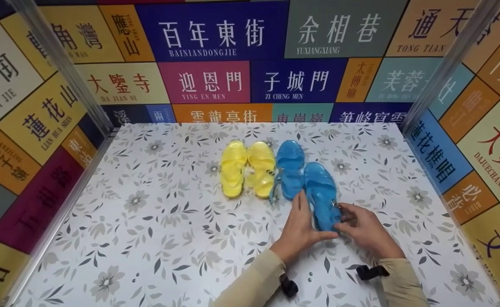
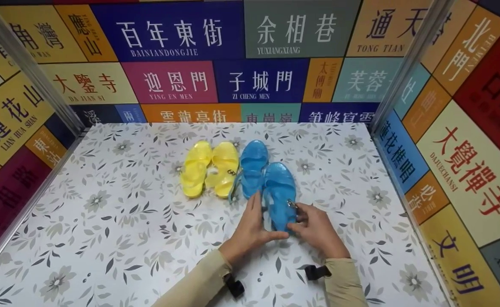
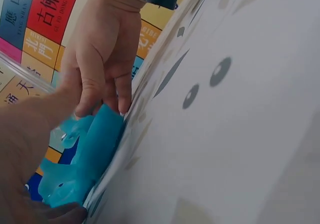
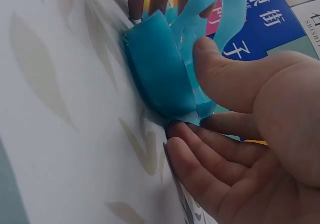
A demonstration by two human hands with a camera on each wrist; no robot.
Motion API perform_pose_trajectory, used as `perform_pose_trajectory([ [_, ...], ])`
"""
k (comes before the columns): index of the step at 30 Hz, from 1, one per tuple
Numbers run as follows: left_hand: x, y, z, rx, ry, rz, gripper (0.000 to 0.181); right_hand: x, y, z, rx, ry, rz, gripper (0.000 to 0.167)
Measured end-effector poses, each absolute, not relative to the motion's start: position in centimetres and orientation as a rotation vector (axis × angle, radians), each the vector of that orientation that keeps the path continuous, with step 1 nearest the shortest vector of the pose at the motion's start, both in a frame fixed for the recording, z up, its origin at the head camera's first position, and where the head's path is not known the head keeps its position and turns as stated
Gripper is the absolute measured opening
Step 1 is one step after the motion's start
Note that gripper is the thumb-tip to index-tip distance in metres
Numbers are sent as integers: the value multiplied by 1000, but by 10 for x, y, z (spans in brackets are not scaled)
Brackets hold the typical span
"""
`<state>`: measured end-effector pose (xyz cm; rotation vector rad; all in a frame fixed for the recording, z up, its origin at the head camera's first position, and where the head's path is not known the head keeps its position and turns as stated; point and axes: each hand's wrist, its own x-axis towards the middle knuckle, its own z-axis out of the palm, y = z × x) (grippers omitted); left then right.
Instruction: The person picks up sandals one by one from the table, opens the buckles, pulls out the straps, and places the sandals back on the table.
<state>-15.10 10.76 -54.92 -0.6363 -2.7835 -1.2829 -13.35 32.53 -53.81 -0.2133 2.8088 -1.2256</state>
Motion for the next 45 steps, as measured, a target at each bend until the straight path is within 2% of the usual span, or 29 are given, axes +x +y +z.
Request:
perform_pose_trajectory([
  [6,-147,108,-552,-590,-2773,-1376,144,-133,327,-538,-210,2749,-1230,78],
  [8,-146,108,-552,-611,-2771,-1362,139,-134,328,-538,-207,2737,-1233,79],
  [19,-152,111,-547,-617,-2913,-1351,81,-134,322,-538,-268,2726,-1235,66],
  [23,-154,112,-548,-669,-2891,-1372,67,-131,318,-538,-254,2762,-1217,59],
  [29,-152,114,-551,-682,-2839,-1428,67,-129,316,-537,-254,2828,-1171,46],
  [37,-153,119,-555,-700,-2692,-1461,57,-130,315,-539,-190,2884,-1196,48],
  [40,-155,121,-554,-714,-2661,-1453,55,-132,314,-539,-155,2896,-1189,54],
  [45,-161,126,-553,-745,-2622,-1408,52,-136,315,-539,-146,2943,-1188,49],
])
